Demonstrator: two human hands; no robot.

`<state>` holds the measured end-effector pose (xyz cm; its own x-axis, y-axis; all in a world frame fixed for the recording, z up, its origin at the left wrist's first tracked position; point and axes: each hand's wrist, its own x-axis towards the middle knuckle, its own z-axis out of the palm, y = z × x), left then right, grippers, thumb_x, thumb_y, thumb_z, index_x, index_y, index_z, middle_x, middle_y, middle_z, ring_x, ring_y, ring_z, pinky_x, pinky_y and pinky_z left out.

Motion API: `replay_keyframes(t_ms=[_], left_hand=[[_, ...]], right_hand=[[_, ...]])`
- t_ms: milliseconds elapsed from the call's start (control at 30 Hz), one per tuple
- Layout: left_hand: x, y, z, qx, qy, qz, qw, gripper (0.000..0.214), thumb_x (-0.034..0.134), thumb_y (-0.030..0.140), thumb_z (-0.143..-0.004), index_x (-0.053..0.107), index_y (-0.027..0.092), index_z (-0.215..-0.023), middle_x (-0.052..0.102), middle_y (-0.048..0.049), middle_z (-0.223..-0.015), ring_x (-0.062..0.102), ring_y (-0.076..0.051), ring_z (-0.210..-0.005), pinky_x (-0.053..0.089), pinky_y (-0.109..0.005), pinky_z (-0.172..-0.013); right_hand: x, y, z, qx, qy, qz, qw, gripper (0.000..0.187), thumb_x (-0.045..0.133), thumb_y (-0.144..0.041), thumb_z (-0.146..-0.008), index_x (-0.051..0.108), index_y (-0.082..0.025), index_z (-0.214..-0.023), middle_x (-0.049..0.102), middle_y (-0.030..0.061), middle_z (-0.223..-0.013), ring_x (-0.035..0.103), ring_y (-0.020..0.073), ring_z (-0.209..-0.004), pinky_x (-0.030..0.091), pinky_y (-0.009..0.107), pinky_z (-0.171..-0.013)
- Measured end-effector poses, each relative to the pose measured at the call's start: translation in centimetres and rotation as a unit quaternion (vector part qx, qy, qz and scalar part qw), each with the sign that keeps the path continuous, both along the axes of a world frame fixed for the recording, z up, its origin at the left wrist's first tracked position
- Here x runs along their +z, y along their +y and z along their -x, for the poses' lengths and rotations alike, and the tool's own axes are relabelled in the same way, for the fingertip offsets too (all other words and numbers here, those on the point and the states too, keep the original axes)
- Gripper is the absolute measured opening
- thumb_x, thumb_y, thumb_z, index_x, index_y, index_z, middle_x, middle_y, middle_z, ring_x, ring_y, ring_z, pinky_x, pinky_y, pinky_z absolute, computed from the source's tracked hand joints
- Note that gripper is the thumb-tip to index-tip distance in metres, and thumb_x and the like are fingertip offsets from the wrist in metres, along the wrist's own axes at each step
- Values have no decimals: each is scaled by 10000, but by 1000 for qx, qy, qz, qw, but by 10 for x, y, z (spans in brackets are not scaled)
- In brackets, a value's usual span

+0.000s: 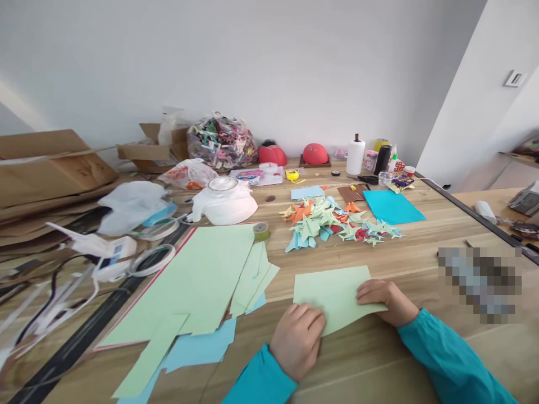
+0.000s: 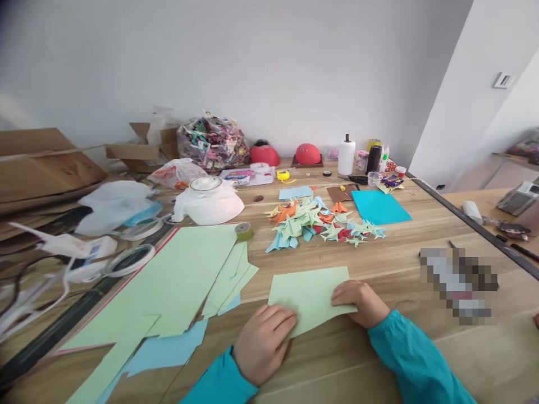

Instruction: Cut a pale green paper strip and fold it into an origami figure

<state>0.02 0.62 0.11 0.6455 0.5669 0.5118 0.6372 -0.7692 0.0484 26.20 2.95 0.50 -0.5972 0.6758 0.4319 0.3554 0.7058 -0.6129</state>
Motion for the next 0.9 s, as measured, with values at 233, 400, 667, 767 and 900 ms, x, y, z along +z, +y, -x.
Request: replay_keyframes(t_ms=[233, 400, 667, 767, 900], left_hand=[[1, 17, 24, -49, -53, 84, 994, 237, 449, 88, -681, 623, 173, -818, 673, -78, -963, 583, -222, -959, 448, -404, -849], [4, 20, 25, -58, -61, 123, 989, 185, 450, 102, -737, 615, 183, -758, 682, -67, -940, 595, -195, -953, 448, -383, -859], [12, 24, 30, -1, -35, -13, 999, 248, 407, 59, -742, 621, 169, -800, 682, -76, -932, 597, -211, -918, 447, -411, -825], [15, 15, 18, 52, -30, -63, 996, 240, 470, 125, -757, 623, 172, -936, 648, -105, -1031, 562, -277, -972, 442, -449, -775], [10, -1, -1, -32, -73, -1, 997, 256, 405, 92, -782, 628, 184, -869, 680, -71, -908, 606, -216, -842, 478, -365, -692]], right_hand=[[-2, 4, -12, 8, 36, 61, 997, 177, 574, -229, -784, 659, -178, -930, 669, 115, -918, 597, 206, -956, 481, 355, -858], [1, 4, -11, -18, 38, 93, 995, 163, 638, -279, -745, 661, -169, -865, 670, 113, -882, 613, 207, -915, 492, 348, -826], [7, -13, 7, -134, -57, 55, 988, 187, 518, -309, -828, 658, -193, -782, 664, 53, -735, 611, 146, -687, 492, 259, -657], [7, -35, 32, -164, -140, -43, 976, 187, 503, -266, -818, 666, -187, -773, 651, 69, -693, 583, 159, -662, 462, 266, -640], [15, -48, 43, -77, -78, -1, 994, 226, 563, -395, -776, 660, -196, -821, 654, 52, -683, 578, 158, -646, 449, 255, -612]])
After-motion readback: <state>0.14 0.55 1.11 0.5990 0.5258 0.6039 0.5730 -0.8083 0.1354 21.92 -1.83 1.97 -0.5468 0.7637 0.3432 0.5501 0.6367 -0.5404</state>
